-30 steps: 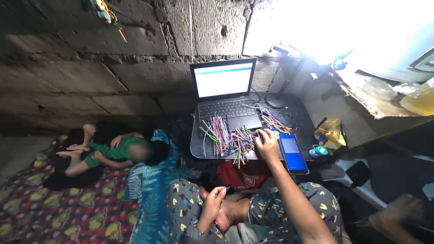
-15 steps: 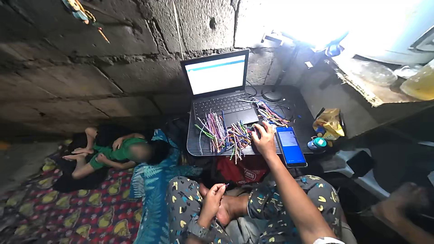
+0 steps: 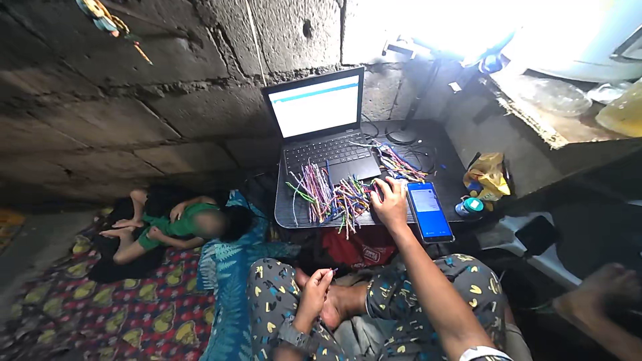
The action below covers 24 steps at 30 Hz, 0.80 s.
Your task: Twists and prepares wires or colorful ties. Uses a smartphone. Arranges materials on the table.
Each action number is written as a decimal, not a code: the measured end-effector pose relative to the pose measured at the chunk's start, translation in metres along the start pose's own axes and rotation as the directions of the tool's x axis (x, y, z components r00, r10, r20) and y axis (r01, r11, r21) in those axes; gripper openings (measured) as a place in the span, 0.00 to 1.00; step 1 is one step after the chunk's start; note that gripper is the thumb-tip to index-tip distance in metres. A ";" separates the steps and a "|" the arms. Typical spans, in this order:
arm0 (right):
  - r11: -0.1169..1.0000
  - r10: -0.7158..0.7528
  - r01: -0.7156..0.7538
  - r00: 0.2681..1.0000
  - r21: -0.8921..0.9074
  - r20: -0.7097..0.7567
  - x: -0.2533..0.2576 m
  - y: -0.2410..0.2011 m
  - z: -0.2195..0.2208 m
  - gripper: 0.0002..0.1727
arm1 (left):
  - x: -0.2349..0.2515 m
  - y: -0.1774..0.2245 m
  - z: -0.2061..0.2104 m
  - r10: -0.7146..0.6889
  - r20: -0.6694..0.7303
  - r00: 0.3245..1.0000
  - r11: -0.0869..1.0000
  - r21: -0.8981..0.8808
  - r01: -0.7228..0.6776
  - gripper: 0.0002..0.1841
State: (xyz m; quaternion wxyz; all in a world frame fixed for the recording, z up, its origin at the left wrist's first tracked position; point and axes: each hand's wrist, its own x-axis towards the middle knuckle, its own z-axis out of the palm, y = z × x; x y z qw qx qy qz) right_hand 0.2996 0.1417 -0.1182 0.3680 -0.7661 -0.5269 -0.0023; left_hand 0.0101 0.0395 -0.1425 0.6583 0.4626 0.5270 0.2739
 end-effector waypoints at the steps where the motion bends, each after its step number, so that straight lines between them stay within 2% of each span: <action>1: 1.000 -0.005 0.005 1.000 0.012 -0.017 0.000 0.000 0.001 0.22 | 0.000 0.000 0.000 -0.003 -0.005 1.000 1.000 0.001 0.003 0.10; 24: 0.999 0.021 -0.021 1.000 0.029 0.007 0.001 0.002 -0.001 0.23 | -0.003 0.007 0.003 -0.029 -0.014 0.999 1.000 -0.012 0.029 0.10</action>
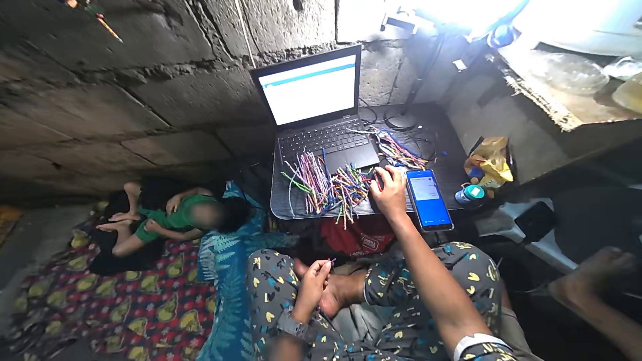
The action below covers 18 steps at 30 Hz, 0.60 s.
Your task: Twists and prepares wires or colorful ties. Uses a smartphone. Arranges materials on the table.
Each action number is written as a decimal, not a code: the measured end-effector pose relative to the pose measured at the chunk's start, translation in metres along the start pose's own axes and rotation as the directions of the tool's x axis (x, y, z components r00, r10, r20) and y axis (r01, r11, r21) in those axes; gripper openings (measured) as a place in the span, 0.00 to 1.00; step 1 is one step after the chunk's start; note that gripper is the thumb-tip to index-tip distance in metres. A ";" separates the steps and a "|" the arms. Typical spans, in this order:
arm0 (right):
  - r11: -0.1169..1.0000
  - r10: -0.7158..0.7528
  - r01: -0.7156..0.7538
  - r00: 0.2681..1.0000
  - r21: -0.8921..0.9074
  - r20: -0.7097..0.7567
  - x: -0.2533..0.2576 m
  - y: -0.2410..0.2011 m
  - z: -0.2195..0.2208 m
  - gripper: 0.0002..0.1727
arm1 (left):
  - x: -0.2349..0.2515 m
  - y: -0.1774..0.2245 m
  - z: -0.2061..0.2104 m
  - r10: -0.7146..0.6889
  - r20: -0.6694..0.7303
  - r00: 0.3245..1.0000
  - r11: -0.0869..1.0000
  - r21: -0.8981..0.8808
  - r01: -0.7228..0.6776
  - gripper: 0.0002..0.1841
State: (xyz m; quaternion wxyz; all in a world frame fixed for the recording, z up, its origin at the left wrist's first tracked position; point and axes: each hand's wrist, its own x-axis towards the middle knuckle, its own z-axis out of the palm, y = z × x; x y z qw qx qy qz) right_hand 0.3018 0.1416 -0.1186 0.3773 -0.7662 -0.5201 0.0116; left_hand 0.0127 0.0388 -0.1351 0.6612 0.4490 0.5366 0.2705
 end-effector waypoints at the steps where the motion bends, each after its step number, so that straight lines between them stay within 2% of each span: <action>1: 1.000 0.007 -0.007 1.000 0.000 0.003 0.000 0.000 0.000 0.24 | -0.002 0.003 0.000 -0.007 0.002 1.000 1.000 -0.020 0.007 0.10; 5: 1.000 -0.022 0.024 0.995 0.018 -0.100 -0.006 -0.002 -0.004 0.32 | -0.017 0.021 -0.003 -0.013 0.035 0.999 0.987 -0.161 0.018 0.11; 7: 0.985 -0.124 0.140 0.980 0.097 -0.154 -0.020 -0.016 -0.016 0.30 | -0.025 0.035 -0.008 -0.037 0.073 0.997 0.969 -0.242 0.054 0.12; 10: 0.871 -0.343 0.337 0.938 0.357 -0.049 -0.063 -0.050 -0.039 0.26 | -0.037 0.051 -0.017 -0.068 0.160 0.985 0.938 -0.326 0.118 0.13; 12: 0.766 -0.521 0.457 0.853 0.452 0.022 -0.100 -0.067 -0.046 0.28 | -0.045 0.061 -0.019 -0.072 0.218 0.973 0.935 -0.324 0.141 0.14; 14: 0.675 -0.668 0.585 0.743 0.449 0.035 -0.130 -0.074 -0.046 0.25 | -0.052 0.070 -0.019 -0.078 0.281 0.957 0.955 -0.253 0.152 0.13; 16: 0.583 -0.753 0.678 0.658 0.447 -0.014 -0.147 -0.076 -0.043 0.17 | -0.058 0.076 -0.019 -0.090 0.360 0.929 0.971 -0.175 0.162 0.12; 18: 0.538 -0.786 0.726 0.616 0.429 -0.055 -0.154 -0.078 -0.043 0.12 | -0.063 0.081 -0.020 -0.109 0.423 0.900 0.978 -0.118 0.174 0.11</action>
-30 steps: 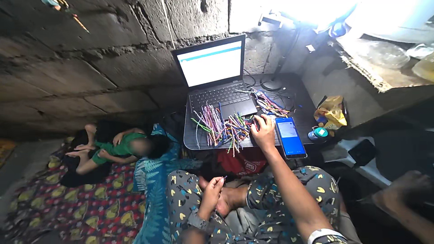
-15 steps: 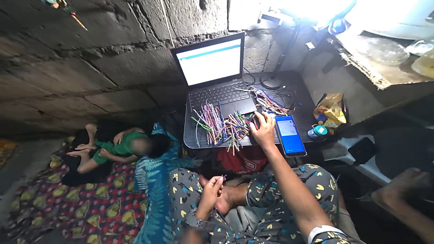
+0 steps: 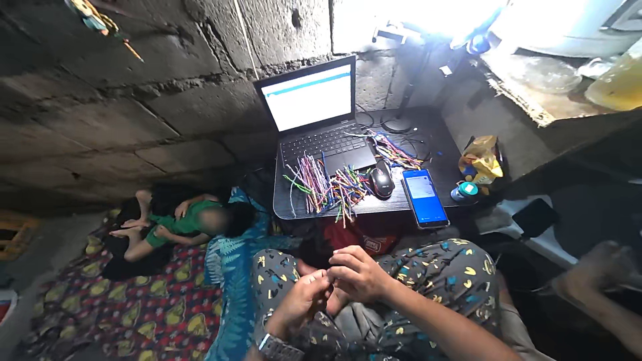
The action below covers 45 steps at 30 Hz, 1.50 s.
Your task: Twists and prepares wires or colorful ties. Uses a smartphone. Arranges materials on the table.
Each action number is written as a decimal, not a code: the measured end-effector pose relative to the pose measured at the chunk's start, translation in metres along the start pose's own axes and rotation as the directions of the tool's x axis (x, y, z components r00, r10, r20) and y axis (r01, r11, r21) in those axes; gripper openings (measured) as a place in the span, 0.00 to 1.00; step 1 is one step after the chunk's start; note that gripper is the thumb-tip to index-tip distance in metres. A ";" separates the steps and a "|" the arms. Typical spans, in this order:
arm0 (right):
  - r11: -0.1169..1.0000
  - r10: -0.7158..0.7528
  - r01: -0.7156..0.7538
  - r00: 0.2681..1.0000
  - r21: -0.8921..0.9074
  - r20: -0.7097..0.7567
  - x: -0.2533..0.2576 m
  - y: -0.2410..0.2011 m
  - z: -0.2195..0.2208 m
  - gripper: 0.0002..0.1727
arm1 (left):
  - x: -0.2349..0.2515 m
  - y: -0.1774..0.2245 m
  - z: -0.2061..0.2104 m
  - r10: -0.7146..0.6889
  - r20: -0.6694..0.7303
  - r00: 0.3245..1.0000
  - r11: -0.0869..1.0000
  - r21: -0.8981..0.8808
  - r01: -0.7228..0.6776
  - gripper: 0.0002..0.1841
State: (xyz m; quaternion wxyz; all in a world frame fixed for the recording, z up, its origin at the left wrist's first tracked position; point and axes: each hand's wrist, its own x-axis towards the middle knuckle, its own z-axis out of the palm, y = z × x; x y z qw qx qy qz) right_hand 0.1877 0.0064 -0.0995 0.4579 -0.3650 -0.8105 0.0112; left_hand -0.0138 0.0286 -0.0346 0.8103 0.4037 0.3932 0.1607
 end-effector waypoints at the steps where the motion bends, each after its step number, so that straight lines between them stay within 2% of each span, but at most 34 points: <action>1: 1.000 -0.018 0.018 1.000 -0.019 -0.004 0.000 -0.002 -0.001 0.11 | -0.002 0.001 0.001 -0.008 0.020 1.000 1.000 0.015 0.008 0.10; 4: 0.998 -0.047 0.047 0.999 -0.048 0.014 0.000 -0.001 -0.004 0.10 | -0.008 0.003 0.000 -0.034 0.036 0.999 0.998 0.057 0.032 0.11; 9: 0.992 -0.128 0.128 0.988 0.007 0.082 -0.002 0.000 -0.008 0.12 | -0.016 0.004 -0.007 -0.067 0.066 0.996 0.987 0.152 0.056 0.10; 14: 0.981 -0.193 0.192 0.980 0.017 0.041 0.000 -0.012 -0.006 0.09 | -0.023 0.003 -0.011 -0.131 0.138 0.982 0.983 0.143 0.111 0.10; 16: 0.989 -0.143 0.142 0.990 0.034 0.010 0.001 -0.019 -0.003 0.10 | -0.026 0.003 -0.012 -0.084 0.135 0.987 0.987 0.146 0.064 0.08; 18: 0.996 -0.027 0.027 1.000 0.088 -0.002 0.004 -0.031 -0.001 0.13 | -0.030 0.003 -0.011 0.054 0.096 0.994 0.963 0.259 -0.078 0.07; 19: 0.988 0.063 -0.065 0.998 0.139 0.021 0.006 -0.039 -0.001 0.15 | -0.033 0.003 -0.009 0.167 0.074 0.983 0.900 0.396 -0.183 0.07; 20: 0.958 0.176 -0.189 0.981 0.215 0.077 0.010 -0.048 -0.004 0.17 | -0.036 0.003 -0.007 0.312 0.072 0.947 0.766 0.571 -0.295 0.08; 21: 0.882 0.304 -0.348 0.935 0.317 0.181 0.015 -0.057 -0.010 0.19 | -0.038 0.000 -0.005 0.474 0.112 0.873 0.549 0.737 -0.393 0.10; 22: 0.743 0.413 -0.525 0.848 0.415 0.333 0.021 -0.063 -0.017 0.21 | -0.037 -0.004 -0.005 0.615 0.195 0.764 0.294 0.843 -0.451 0.10; 23: 0.581 0.468 -0.663 0.747 0.473 0.472 0.025 -0.065 -0.023 0.22 | -0.036 -0.009 -0.007 0.690 0.285 0.665 0.084 0.882 -0.464 0.10; 24: 0.439 0.479 -0.749 0.662 0.496 0.577 0.028 -0.065 -0.025 0.22 | -0.036 -0.011 -0.009 0.719 0.337 0.608 -0.028 0.888 -0.459 0.10; 25: 0.373 0.463 -0.784 0.621 0.497 0.633 0.031 -0.064 -0.027 0.22 | -0.037 -0.013 -0.010 0.724 0.342 0.599 -0.042 0.889 -0.456 0.10; 26: 0.420 0.437 -0.770 0.636 0.481 0.636 0.032 -0.064 -0.029 0.21 | -0.040 -0.012 -0.010 0.714 0.307 0.629 0.022 0.889 -0.458 0.11; 27: 0.560 0.408 -0.695 0.705 0.450 0.581 0.032 -0.065 -0.031 0.21 | -0.043 -0.010 -0.010 0.685 0.246 0.686 0.143 0.877 -0.458 0.11; 29: 0.899 0.272 -0.359 0.906 0.252 0.323 0.025 -0.065 -0.025 0.15 | -0.050 -0.004 -0.010 0.571 0.122 0.812 0.433 0.795 -0.424 0.12; 30: 0.974 0.162 -0.193 0.959 0.119 0.234 0.022 -0.062 -0.023 0.13 | -0.052 -0.002 -0.011 0.498 0.084 0.863 0.564 0.725 -0.396 0.11; 31: 0.998 0.063 -0.067 0.980 0.011 0.189 0.021 -0.059 -0.023 0.12 | -0.054 0.000 -0.014 0.432 0.061 0.900 0.667 0.650 -0.364 0.11; 33: 0.991 -0.054 0.072 0.986 -0.111 0.160 0.021 -0.055 -0.024 0.10 | -0.057 0.002 -0.014 0.347 0.035 0.937 0.776 0.550 -0.308 0.09; 35: 0.981 -0.101 0.118 0.988 -0.151 0.116 0.020 -0.054 -0.021 0.07 | -0.057 0.000 -0.012 0.332 0.020 0.943 0.810 0.507 -0.295 0.08; 38: 0.984 -0.077 0.081 0.997 -0.157 0.031 0.018 -0.056 -0.011 0.08 | -0.054 -0.006 -0.010 0.416 0.002 0.910 0.787 0.501 -0.360 0.07; 39: 0.989 -0.042 0.043 0.999 -0.142 0.012 0.016 -0.057 -0.007 0.09 | -0.053 -0.008 -0.008 0.466 -0.002 0.885 0.747 0.537 -0.392 0.07; 41: 0.996 0.064 -0.064 0.998 -0.056 -0.006 0.014 -0.060 0.000 0.11 | -0.050 -0.013 -0.004 0.590 0.008 0.808 0.595 0.672 -0.441 0.07; 43: 0.987 0.154 -0.154 0.988 0.044 0.006 0.013 -0.063 0.004 0.13 | -0.048 -0.014 -0.001 0.654 0.036 0.756 0.474 0.759 -0.446 0.09; 44: 0.983 0.170 -0.171 0.985 0.067 0.021 0.014 -0.064 0.004 0.13 | -0.048 -0.015 -0.002 0.647 0.039 0.761 0.470 0.767 -0.438 0.10; 45: 0.985 0.163 -0.165 0.986 0.058 0.037 0.014 -0.063 0.002 0.13 | -0.049 -0.015 -0.003 0.614 0.027 0.789 0.509 0.750 -0.422 0.11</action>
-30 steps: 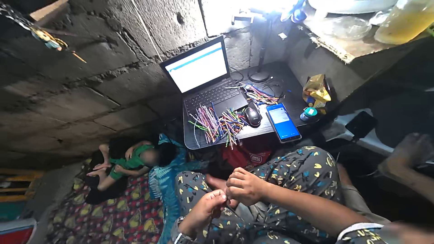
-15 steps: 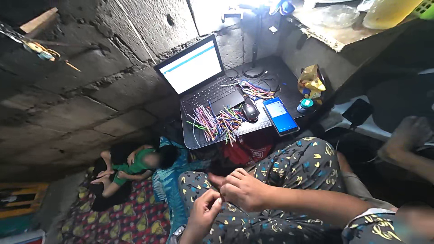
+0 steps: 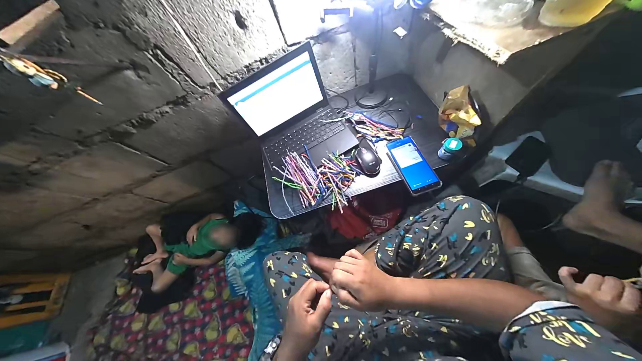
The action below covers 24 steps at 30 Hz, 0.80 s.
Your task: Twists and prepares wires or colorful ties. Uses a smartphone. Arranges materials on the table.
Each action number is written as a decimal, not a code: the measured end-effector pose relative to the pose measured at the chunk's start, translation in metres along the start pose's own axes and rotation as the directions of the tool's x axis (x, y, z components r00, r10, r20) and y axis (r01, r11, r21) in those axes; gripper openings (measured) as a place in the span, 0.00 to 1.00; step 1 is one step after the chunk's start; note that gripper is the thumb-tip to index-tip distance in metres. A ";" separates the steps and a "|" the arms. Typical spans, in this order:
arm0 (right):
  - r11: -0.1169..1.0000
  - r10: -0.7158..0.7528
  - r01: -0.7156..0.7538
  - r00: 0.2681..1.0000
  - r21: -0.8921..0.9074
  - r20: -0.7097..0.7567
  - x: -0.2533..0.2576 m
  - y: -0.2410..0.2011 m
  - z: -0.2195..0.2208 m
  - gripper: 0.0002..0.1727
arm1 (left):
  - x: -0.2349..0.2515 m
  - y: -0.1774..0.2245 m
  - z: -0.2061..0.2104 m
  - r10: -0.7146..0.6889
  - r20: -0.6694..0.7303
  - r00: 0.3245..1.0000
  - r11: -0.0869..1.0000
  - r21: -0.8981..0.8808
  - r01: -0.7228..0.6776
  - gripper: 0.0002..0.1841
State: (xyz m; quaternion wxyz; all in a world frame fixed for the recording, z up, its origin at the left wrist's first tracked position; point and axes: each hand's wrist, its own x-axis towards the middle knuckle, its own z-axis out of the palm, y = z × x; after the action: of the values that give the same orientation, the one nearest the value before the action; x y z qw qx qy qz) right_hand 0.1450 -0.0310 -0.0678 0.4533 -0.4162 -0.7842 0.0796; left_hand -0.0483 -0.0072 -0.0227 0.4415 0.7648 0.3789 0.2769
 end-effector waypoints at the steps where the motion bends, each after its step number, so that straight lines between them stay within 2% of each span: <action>1: 0.999 -0.022 0.023 1.000 -0.032 0.019 0.001 0.001 -0.003 0.12 | 0.000 -0.001 -0.002 -0.061 0.040 0.997 0.997 -0.054 0.063 0.11; 3: 0.988 -0.089 0.097 0.994 -0.119 0.069 0.004 0.002 -0.011 0.11 | 0.001 -0.002 -0.009 -0.206 0.158 0.966 0.953 -0.194 0.235 0.10; 6: 0.965 -0.184 0.203 0.975 -0.166 0.124 0.008 0.002 -0.018 0.10 | 0.003 0.000 -0.015 -0.353 0.337 0.873 0.802 -0.371 0.468 0.09; 8: 0.966 -0.197 0.216 0.971 -0.142 0.134 0.008 0.003 -0.017 0.11 | 0.003 -0.001 -0.016 -0.357 0.382 0.852 0.771 -0.394 0.500 0.08; 9: 0.975 -0.174 0.189 0.976 -0.113 0.132 0.006 0.003 -0.015 0.11 | 0.002 -0.001 -0.014 -0.345 0.364 0.865 0.790 -0.386 0.477 0.07; 11: 0.999 -0.042 0.037 0.987 0.039 0.152 0.003 0.000 -0.010 0.12 | -0.001 -0.001 -0.010 -0.261 0.218 0.940 0.917 -0.249 0.313 0.07; 12: 0.977 0.076 -0.116 0.974 0.179 0.215 0.001 -0.004 -0.009 0.14 | -0.003 -0.002 -0.007 -0.142 0.117 0.983 0.985 -0.086 0.152 0.08; 13: 0.896 0.204 -0.314 0.919 0.314 0.337 0.003 -0.007 -0.012 0.17 | -0.004 -0.007 -0.002 0.043 0.027 0.999 0.992 0.120 -0.046 0.09; 14: 0.758 0.302 -0.518 0.817 0.396 0.491 0.006 -0.009 -0.017 0.20 | -0.005 -0.014 0.002 0.234 -0.015 0.972 0.925 0.311 -0.218 0.09; 15: 0.594 0.359 -0.681 0.700 0.428 0.617 0.010 -0.010 -0.021 0.21 | -0.005 -0.021 0.004 0.374 -0.019 0.927 0.833 0.446 -0.327 0.10; 16: 0.449 0.386 -0.779 0.611 0.438 0.691 0.012 -0.010 -0.023 0.21 | -0.005 -0.027 0.006 0.447 -0.014 0.895 0.766 0.522 -0.375 0.11; 17: 0.349 0.396 -0.829 0.552 0.436 0.734 0.013 -0.009 -0.023 0.21 | -0.004 -0.030 0.006 0.461 -0.010 0.887 0.742 0.553 -0.379 0.12; 18: 0.301 0.394 -0.851 0.522 0.431 0.756 0.014 -0.007 -0.023 0.21 | -0.004 -0.031 0.007 0.435 -0.017 0.900 0.757 0.548 -0.355 0.12; 19: 0.314 0.390 -0.849 0.524 0.425 0.757 0.016 -0.004 -0.024 0.21 | -0.004 -0.030 0.007 0.378 -0.034 0.925 0.802 0.512 -0.308 0.13; 21: 0.518 0.435 -0.770 0.612 0.373 0.660 0.025 0.006 -0.033 0.22 | -0.002 -0.025 0.005 0.227 -0.074 0.971 0.905 0.385 -0.183 0.12; 23: 0.747 0.502 -0.632 0.739 0.205 0.449 0.037 0.028 -0.043 0.23 | -0.001 -0.020 0.003 0.143 -0.106 0.984 0.952 0.287 -0.108 0.12; 24: 0.802 0.537 -0.590 0.781 0.094 0.319 0.043 0.044 -0.048 0.23 | -0.001 -0.019 0.003 0.116 -0.119 0.986 0.962 0.261 -0.082 0.12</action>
State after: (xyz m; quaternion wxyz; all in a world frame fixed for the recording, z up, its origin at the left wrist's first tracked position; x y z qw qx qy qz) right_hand 0.1974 0.0164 -0.0348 0.3316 -0.5723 -0.6670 0.3431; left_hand -0.0527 -0.0033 -0.0409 0.2986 0.8131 0.4011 0.2979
